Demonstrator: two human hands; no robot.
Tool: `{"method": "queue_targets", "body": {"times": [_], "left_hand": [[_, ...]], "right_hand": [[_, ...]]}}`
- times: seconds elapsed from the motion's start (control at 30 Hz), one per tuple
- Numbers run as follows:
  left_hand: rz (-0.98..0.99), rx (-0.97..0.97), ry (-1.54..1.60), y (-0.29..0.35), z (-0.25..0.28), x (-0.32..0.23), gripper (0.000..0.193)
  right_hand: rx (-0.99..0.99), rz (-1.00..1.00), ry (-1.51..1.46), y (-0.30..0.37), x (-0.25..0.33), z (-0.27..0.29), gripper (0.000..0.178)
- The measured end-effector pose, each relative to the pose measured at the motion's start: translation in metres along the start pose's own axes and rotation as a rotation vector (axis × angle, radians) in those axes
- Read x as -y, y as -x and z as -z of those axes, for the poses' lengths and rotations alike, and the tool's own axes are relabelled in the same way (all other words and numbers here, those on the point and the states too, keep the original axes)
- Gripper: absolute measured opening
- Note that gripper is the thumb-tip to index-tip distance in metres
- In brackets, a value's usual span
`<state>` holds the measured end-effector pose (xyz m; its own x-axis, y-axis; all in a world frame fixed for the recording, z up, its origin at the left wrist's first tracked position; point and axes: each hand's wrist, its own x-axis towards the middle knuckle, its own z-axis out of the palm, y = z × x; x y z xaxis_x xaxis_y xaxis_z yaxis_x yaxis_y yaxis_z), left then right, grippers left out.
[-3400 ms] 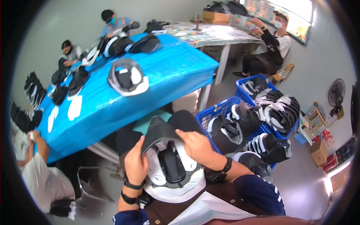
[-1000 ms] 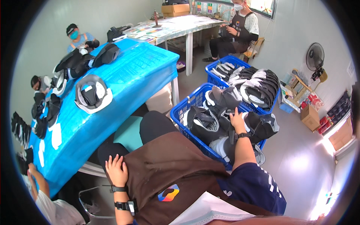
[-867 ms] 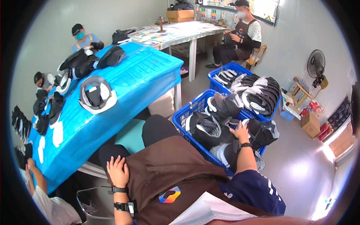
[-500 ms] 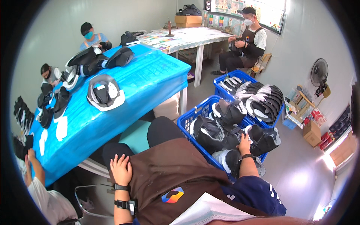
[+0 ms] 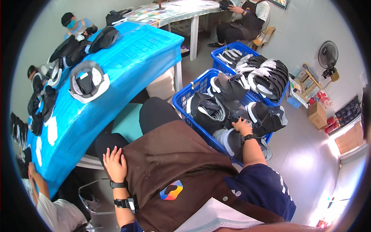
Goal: Manually inserting and positioning a white lining component into a black shoe upper.
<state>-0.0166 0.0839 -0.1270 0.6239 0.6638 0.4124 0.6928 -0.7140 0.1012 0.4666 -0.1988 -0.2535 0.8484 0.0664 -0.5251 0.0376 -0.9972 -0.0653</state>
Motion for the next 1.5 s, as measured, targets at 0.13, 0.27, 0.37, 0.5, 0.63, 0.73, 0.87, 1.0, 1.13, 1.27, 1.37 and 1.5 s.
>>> {"method": "queue_targets", "body": {"times": [0.13,0.27,0.37,0.5,0.63,0.73,0.87,1.0,1.13,1.27,1.37,1.5], "left_hand": [[0.004,-0.02,0.009,0.001,0.0,0.0,0.025],[-0.021,-0.018,0.011,-0.001,0.0,-0.004,0.026],[-0.02,-0.009,0.003,0.0,-0.002,0.0,0.026],[-0.006,-0.008,-0.005,0.006,0.003,0.005,0.027],[-0.014,0.005,-0.008,-0.001,0.004,0.0,0.027],[-0.021,0.02,-0.021,-0.004,-0.001,-0.002,0.027],[0.007,0.061,-0.018,-0.001,-0.001,0.001,0.027],[-0.005,-0.012,0.019,-0.005,0.001,-0.001,0.026],[-0.014,-0.035,0.012,-0.002,0.005,-0.001,0.024],[-0.027,-0.134,0.028,0.004,0.001,0.003,0.022],[0.003,-0.106,0.099,0.001,-0.002,-0.001,0.021],[0.038,-0.03,0.096,0.006,-0.002,0.002,0.023]], "right_hand": [[-0.271,0.092,0.134,0.021,-0.014,-0.04,0.095],[-0.182,0.034,0.063,0.008,-0.019,-0.032,0.099],[0.018,0.041,0.114,0.023,-0.013,0.002,0.108],[0.256,0.125,0.607,0.096,-0.02,0.039,0.121],[0.208,0.201,0.811,0.1,-0.057,0.017,0.122],[0.18,0.223,0.755,0.077,-0.069,0.027,0.118],[0.169,0.249,0.743,0.063,-0.066,0.031,0.111],[0.162,0.248,0.845,0.061,-0.055,0.004,0.107],[0.033,0.339,0.772,0.053,-0.061,-0.004,0.088],[0.087,0.317,0.695,0.057,-0.045,0.001,0.095],[-0.082,0.56,0.755,0.076,-0.002,0.014,0.074],[-0.318,1.27,0.376,0.18,0.072,0.049,0.05]]}}
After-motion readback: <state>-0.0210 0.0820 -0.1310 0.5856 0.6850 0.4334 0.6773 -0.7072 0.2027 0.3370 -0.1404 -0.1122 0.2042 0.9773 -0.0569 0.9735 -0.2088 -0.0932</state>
